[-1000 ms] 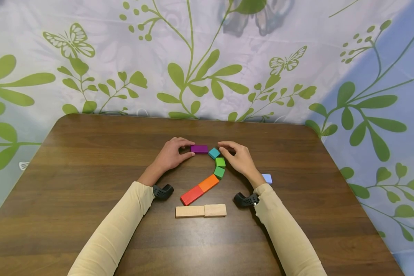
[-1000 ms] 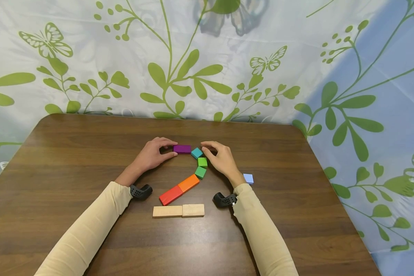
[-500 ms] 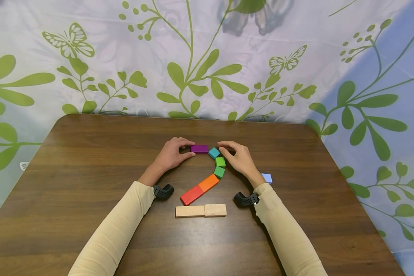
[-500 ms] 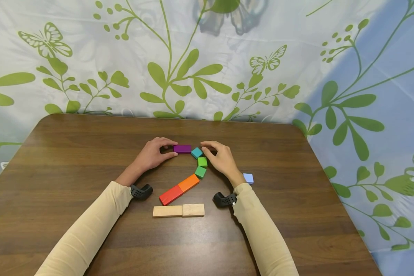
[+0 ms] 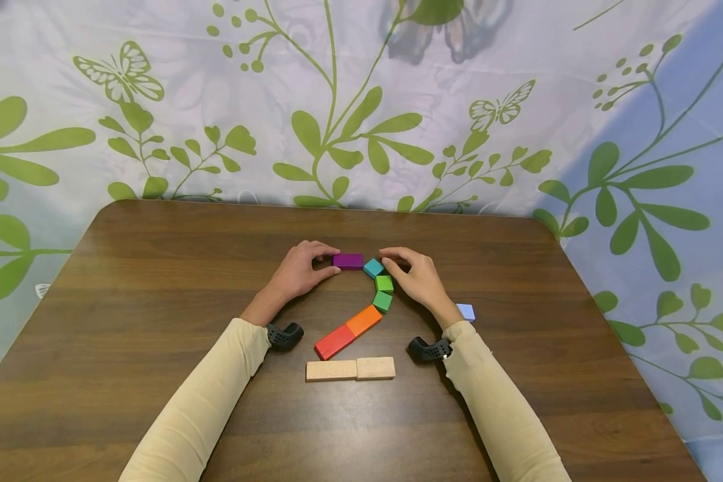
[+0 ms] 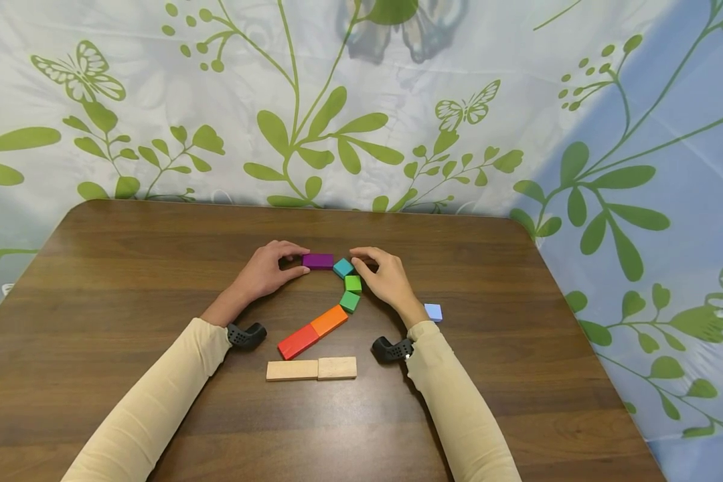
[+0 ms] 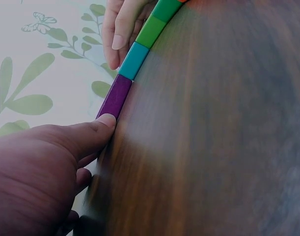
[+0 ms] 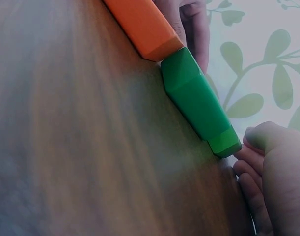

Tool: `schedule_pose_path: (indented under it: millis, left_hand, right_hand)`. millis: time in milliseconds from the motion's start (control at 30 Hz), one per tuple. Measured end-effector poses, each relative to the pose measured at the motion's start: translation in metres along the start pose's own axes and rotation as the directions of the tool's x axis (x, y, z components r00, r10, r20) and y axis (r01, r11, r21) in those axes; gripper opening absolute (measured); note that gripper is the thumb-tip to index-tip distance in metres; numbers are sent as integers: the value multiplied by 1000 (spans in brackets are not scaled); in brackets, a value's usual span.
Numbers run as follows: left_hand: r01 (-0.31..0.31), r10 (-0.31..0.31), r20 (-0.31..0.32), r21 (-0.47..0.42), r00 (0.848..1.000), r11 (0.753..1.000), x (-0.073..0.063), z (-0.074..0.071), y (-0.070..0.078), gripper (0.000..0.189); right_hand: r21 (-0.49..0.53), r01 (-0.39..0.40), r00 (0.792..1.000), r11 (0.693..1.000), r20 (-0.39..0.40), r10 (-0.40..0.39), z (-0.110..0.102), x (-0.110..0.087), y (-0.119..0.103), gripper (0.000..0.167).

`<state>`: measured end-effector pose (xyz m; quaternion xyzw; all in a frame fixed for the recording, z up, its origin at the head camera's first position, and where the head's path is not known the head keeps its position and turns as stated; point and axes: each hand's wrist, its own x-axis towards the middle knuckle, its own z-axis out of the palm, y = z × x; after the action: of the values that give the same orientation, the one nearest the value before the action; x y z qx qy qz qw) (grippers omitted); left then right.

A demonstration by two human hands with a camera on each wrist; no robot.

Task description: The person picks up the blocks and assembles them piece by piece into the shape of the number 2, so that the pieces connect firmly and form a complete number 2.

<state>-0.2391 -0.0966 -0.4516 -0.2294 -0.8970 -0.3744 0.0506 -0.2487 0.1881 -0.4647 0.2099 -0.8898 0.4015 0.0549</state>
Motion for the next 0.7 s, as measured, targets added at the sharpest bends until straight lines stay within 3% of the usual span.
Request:
schedule_pose_path:
  millis: [700]
  left_hand:
    - [18, -18, 2, 10, 1000, 1000, -2, 2, -2, 41]
  right_hand:
    - [7, 41, 999, 999, -27, -41, -1, -3, -2, 27]
